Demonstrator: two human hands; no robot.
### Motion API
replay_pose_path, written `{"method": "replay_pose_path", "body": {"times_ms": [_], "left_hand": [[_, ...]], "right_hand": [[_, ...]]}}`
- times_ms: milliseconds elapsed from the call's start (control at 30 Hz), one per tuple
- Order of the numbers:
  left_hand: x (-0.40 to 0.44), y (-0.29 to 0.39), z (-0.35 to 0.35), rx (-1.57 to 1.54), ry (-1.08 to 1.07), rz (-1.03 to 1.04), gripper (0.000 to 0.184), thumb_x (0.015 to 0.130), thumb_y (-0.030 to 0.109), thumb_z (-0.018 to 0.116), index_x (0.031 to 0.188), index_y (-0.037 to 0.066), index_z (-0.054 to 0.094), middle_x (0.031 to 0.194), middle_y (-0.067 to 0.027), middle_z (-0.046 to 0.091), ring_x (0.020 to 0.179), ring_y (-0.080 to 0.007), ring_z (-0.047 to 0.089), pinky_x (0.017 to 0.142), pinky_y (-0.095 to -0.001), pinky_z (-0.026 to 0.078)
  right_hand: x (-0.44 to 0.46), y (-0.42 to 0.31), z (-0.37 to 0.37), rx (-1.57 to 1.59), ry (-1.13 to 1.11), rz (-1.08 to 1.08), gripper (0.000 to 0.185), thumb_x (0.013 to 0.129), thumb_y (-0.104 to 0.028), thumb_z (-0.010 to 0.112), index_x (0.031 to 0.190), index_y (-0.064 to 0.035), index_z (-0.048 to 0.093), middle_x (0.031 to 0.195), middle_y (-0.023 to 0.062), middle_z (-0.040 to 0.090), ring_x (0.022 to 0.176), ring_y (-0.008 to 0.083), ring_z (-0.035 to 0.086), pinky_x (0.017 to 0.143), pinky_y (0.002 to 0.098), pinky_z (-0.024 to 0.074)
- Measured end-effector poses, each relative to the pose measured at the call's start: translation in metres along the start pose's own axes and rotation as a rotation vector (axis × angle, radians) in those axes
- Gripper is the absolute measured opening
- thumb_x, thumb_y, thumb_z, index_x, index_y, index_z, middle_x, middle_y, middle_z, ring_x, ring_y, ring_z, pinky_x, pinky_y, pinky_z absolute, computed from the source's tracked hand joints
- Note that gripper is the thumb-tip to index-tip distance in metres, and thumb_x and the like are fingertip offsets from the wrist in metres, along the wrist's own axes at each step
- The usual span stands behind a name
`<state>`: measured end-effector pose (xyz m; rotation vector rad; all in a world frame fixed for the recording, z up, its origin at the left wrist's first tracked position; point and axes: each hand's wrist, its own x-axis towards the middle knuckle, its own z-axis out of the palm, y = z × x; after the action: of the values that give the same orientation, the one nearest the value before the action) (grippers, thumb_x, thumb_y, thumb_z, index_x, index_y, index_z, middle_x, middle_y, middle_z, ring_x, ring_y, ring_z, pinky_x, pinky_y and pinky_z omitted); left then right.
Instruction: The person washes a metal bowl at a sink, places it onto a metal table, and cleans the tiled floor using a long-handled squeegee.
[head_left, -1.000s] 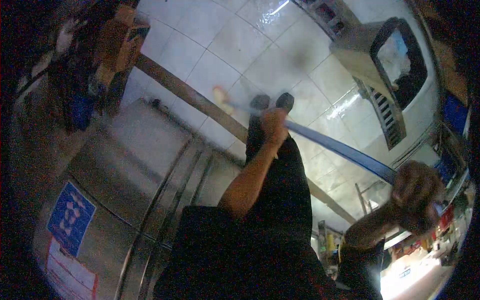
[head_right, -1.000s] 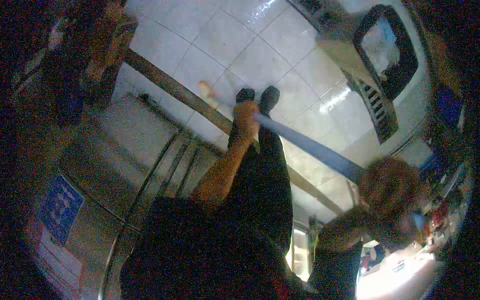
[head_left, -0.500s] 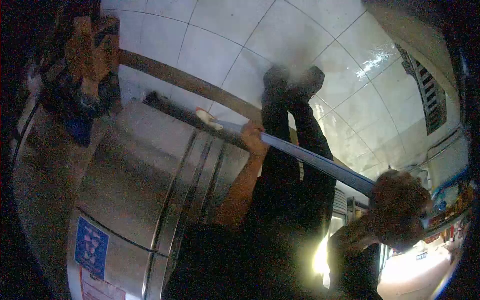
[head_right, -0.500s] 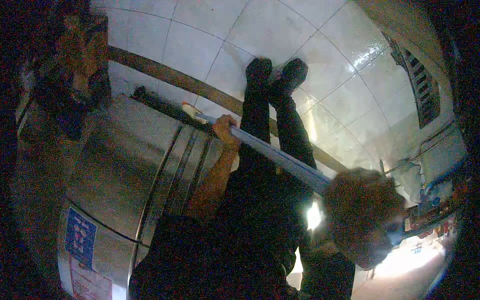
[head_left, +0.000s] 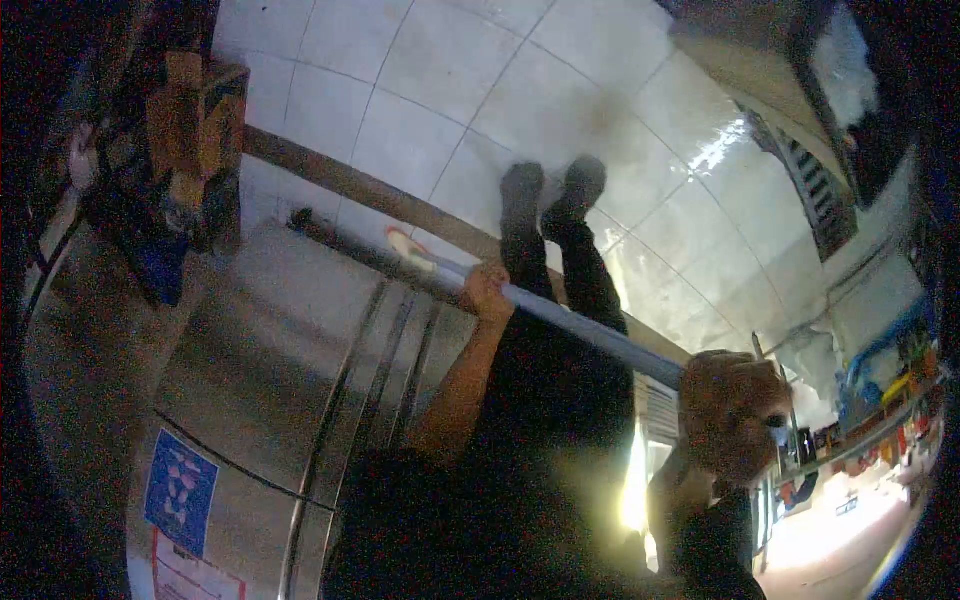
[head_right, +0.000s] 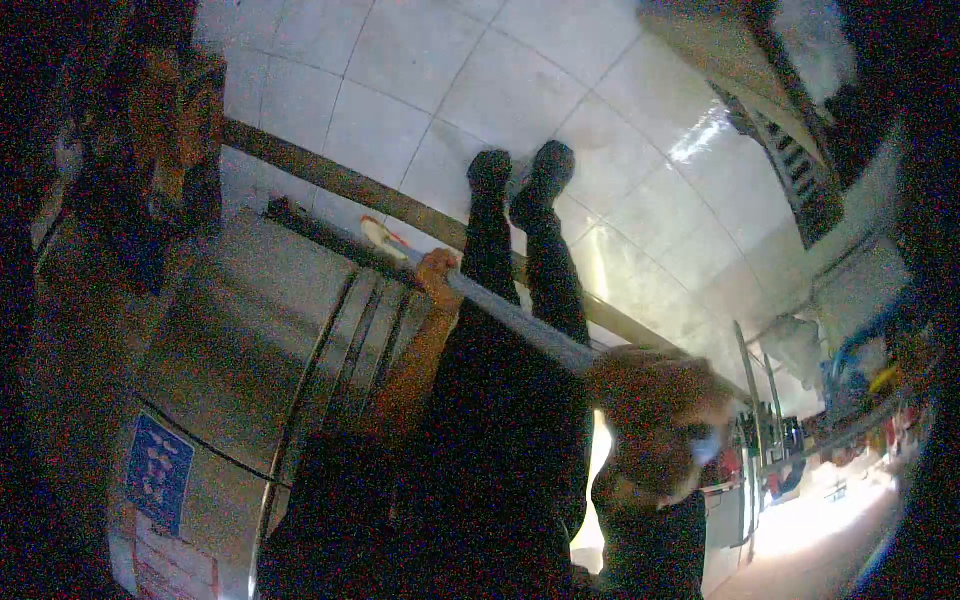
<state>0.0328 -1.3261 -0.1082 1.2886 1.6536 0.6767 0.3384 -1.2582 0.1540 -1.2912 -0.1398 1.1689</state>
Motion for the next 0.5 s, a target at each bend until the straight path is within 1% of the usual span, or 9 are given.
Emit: {"method": "replay_pose_path", "body": {"times_ms": [67, 100, 133, 200, 233, 267, 333, 400, 500], "left_hand": [[0.010, 0.064, 0.035, -0.022, -0.057, 0.112, 0.057, 0.082, 0.050, 0.030, 0.045, 0.008, 0.038, 0.043, -0.0056, 0.035, 0.038, -0.0174, 0.035, 0.040, -0.0317, 0.026], [0.015, 0.094, 0.048, 0.368, -0.151, 0.223, 0.060, 0.081, 0.054, 0.024, 0.042, 0.009, 0.036, 0.042, -0.0054, 0.035, 0.037, -0.0210, 0.035, 0.040, -0.0347, 0.026], [0.019, 0.123, 0.059, 0.427, -0.187, 0.376, 0.062, 0.081, 0.055, 0.019, 0.041, 0.011, 0.035, 0.042, -0.0066, 0.037, 0.038, -0.0241, 0.038, 0.040, -0.0380, 0.027], [0.031, 0.166, 0.085, 0.214, -0.218, 0.414, 0.062, 0.082, 0.052, 0.018, 0.042, 0.010, 0.040, 0.042, -0.0086, 0.040, 0.040, -0.0275, 0.042, 0.042, -0.0398, 0.030], [0.045, 0.186, 0.088, 0.320, -0.263, 0.556, 0.058, 0.081, 0.048, 0.023, 0.042, 0.010, 0.042, 0.043, -0.0103, 0.042, 0.041, -0.0283, 0.043, 0.042, -0.0406, 0.031], [0.073, 0.211, 0.082, 0.419, -0.297, 0.706, 0.054, 0.080, 0.044, 0.029, 0.041, 0.010, 0.043, 0.044, -0.0119, 0.044, 0.042, -0.0292, 0.045, 0.043, -0.0415, 0.032], [0.125, 0.244, 0.096, 0.465, -0.367, 0.783, 0.041, 0.071, 0.035, 0.041, 0.041, 0.007, 0.045, 0.046, -0.0146, 0.045, 0.043, -0.0315, 0.045, 0.044, -0.0426, 0.032], [0.159, 0.259, 0.120, 0.250, -0.468, 0.851, 0.031, 0.063, 0.027, 0.045, 0.042, 0.005, 0.044, 0.046, -0.0160, 0.045, 0.045, -0.0324, 0.046, 0.046, -0.0429, 0.034], [0.130, 0.288, 0.158, 0.183, -0.717, 0.837, 0.021, 0.056, 0.025, 0.054, 0.046, 0.008, 0.045, 0.054, -0.0119, 0.050, 0.058, -0.0312, 0.050, 0.050, -0.0424, 0.036]], "right_hand": [[-0.015, -0.044, 0.002, 0.122, 0.028, -0.182, 0.024, 0.080, -0.023, 0.043, 0.059, -0.0126, 0.042, 0.048, 0.0014, 0.039, 0.037, 0.0148, 0.038, 0.035, 0.0263, 0.0312], [-0.024, -0.074, -0.002, 0.138, 0.037, -0.247, 0.024, 0.080, -0.023, 0.043, 0.058, -0.0127, 0.042, 0.047, 0.0012, 0.039, 0.036, 0.0145, 0.037, 0.035, 0.0256, 0.0309], [-0.036, -0.098, -0.007, 0.144, 0.035, -0.309, 0.025, 0.081, -0.023, 0.043, 0.058, -0.0127, 0.041, 0.047, 0.0010, 0.038, 0.035, 0.0142, 0.036, 0.035, 0.0249, 0.0305], [-0.064, -0.140, -0.019, 0.075, 0.025, -0.414, 0.024, 0.080, -0.022, 0.043, 0.059, -0.0126, 0.040, 0.047, 0.0006, 0.037, 0.038, 0.0137, 0.035, 0.038, 0.0257, 0.0298], [-0.074, -0.154, -0.023, 0.049, 0.016, -0.463, 0.023, 0.080, -0.022, 0.043, 0.059, -0.0126, 0.040, 0.047, 0.0004, 0.037, 0.039, 0.0134, 0.035, 0.040, 0.0261, 0.0294], [-0.082, -0.158, -0.007, 0.082, 0.102, -0.493, 0.022, 0.077, -0.021, 0.044, 0.057, -0.0134, 0.037, 0.045, 0.0000, 0.034, 0.039, 0.0126, 0.033, 0.043, 0.0260, 0.0290], [-0.097, -0.151, 0.011, 0.170, 0.299, -0.528, 0.022, 0.070, -0.018, 0.047, 0.053, -0.0150, 0.033, 0.043, -0.0008, 0.030, 0.040, 0.0110, 0.029, 0.049, 0.0260, 0.0280], [-0.107, -0.143, 0.014, 0.176, 0.307, -0.633, 0.025, 0.071, -0.020, 0.047, 0.052, -0.0155, 0.031, 0.043, -0.0011, 0.028, 0.043, 0.0121, 0.029, 0.052, 0.0283, 0.0260], [-0.134, -0.164, 0.003, 0.130, 0.357, -0.712, 0.026, 0.070, -0.021, 0.049, 0.051, -0.0154, 0.032, 0.044, -0.0010, 0.028, 0.044, 0.0127, 0.029, 0.053, 0.0284, 0.0259]]}}
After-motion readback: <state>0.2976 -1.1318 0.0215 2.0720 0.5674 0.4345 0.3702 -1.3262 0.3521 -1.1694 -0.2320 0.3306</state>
